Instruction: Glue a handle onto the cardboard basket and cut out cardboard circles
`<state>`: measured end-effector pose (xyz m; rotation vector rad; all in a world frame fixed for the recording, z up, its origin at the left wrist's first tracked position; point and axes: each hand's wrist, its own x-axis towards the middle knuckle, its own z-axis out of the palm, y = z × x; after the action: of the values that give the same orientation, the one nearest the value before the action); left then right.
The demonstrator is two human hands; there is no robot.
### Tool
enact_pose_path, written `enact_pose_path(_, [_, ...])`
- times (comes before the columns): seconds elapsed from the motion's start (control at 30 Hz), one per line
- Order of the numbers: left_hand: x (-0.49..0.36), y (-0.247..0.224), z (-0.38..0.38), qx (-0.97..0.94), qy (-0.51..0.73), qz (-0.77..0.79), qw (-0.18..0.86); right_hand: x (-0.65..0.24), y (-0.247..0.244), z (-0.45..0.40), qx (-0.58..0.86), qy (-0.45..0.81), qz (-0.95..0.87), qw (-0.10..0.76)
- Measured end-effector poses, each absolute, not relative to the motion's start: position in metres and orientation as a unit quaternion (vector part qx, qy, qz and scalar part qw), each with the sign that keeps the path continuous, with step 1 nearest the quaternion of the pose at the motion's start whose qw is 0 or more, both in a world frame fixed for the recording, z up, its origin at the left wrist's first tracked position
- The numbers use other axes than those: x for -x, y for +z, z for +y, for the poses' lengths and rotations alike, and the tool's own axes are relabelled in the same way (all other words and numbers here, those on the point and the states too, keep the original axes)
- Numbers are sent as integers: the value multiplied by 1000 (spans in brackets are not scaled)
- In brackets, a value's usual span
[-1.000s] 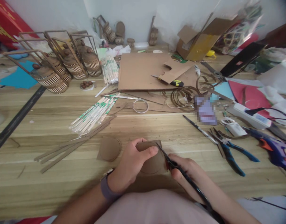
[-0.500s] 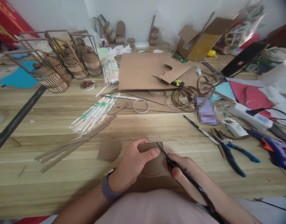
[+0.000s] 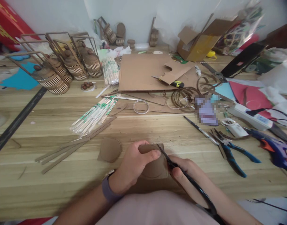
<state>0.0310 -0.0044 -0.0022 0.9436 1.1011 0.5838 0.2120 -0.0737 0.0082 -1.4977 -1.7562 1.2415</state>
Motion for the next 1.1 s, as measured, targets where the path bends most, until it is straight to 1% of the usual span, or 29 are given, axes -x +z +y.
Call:
enact_pose_path(0.57, [-32, -3, -2, -397, 253, 517, 714, -214, 5, -74, 561, 453, -643, 258])
enact_pose_path(0.77, [-37, 1, -3, -277, 312, 449, 790, -212, 1, -74, 608, 410, -626, 267])
enact_pose_path(0.83, [-38, 2, -4, -268, 320, 432, 799, -210, -2, -74, 618, 393, -622, 277])
enact_pose_path(0.97, [-39, 4, -4, -304, 320, 456, 773, -208, -8, -74, 597, 386, -638, 298])
enact_pose_path(1.1, [-37, 6, -2, -338, 310, 485, 744, -208, -9, -72, 580, 413, -634, 302])
